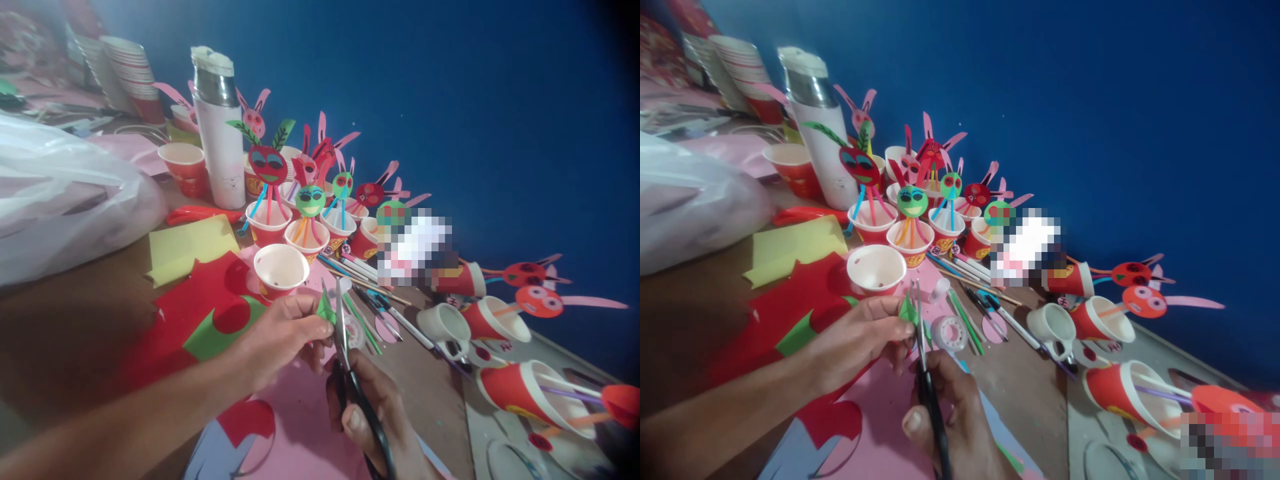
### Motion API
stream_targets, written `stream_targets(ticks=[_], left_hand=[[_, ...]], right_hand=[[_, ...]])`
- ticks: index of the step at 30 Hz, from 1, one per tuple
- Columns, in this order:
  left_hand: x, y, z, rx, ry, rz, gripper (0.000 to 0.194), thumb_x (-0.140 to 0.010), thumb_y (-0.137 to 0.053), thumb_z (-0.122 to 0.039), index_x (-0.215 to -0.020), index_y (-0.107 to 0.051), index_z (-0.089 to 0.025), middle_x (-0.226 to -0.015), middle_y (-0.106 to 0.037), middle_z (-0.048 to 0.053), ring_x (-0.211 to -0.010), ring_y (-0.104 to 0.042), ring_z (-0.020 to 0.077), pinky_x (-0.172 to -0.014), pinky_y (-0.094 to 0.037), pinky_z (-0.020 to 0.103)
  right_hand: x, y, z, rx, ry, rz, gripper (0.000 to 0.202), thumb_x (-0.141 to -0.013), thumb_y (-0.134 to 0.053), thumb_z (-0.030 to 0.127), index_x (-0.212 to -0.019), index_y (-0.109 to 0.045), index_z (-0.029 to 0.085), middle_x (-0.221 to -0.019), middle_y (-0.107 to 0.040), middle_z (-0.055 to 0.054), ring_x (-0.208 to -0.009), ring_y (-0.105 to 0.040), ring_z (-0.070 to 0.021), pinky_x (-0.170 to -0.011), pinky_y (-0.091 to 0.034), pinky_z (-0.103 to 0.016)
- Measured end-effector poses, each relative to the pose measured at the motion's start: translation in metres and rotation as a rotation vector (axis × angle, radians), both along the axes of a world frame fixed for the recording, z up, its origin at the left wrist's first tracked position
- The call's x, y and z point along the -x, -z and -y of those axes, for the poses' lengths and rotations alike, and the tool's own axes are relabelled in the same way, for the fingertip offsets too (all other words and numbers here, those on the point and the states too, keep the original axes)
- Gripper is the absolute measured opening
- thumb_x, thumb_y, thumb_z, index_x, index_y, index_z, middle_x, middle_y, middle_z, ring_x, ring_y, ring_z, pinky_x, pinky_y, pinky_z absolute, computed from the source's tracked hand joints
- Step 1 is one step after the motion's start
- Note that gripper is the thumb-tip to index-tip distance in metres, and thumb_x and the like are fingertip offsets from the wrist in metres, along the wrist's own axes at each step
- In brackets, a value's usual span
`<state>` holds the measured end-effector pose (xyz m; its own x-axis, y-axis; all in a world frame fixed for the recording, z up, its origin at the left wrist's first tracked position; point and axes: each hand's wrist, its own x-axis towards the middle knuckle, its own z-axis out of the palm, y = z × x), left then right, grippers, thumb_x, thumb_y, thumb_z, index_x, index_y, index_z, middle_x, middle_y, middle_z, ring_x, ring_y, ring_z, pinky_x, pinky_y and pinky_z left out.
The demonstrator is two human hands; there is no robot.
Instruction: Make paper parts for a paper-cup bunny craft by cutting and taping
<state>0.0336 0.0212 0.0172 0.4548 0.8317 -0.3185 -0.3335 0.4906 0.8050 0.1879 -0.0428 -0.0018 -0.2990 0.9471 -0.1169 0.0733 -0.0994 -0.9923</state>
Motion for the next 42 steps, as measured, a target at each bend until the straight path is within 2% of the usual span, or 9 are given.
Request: stream_targets(ticks=[22, 42], left_hand=[[0.0030, 0.0047, 0.0006, -0.029, 0.046, 0.011, 0.009, -0.072, -0.056, -0.017, -0.065, -0.058, -0.012, -0.059, -0.057, 0.001, -0.049, -0.052, 0.0100, -0.048, -0.046, 0.024], [0.0036, 0.0009, -0.0037, -0.045, 0.040, -0.064, 0.008, -0.064, -0.058, -0.020, -0.062, -0.057, -0.012, -0.057, -0.055, 0.000, -0.046, -0.050, 0.0099, -0.045, -0.046, 0.024]], right_hand=[[-0.0027, 0.0040, 0.0010, 0.035, 0.010, -0.019, 0.049, -0.071, -0.060, 0.063, -0.089, -0.051, 0.019, -0.056, -0.049, 0.003, -0.047, -0.037, -0.0111, -0.045, -0.025, -0.024], [-0.0080, 0.0008, 0.0016, 0.072, -0.007, 0.024, 0.048, -0.070, -0.062, 0.061, -0.088, -0.051, 0.018, -0.057, -0.048, 0.004, -0.050, -0.038, -0.0103, -0.047, -0.026, -0.024]])
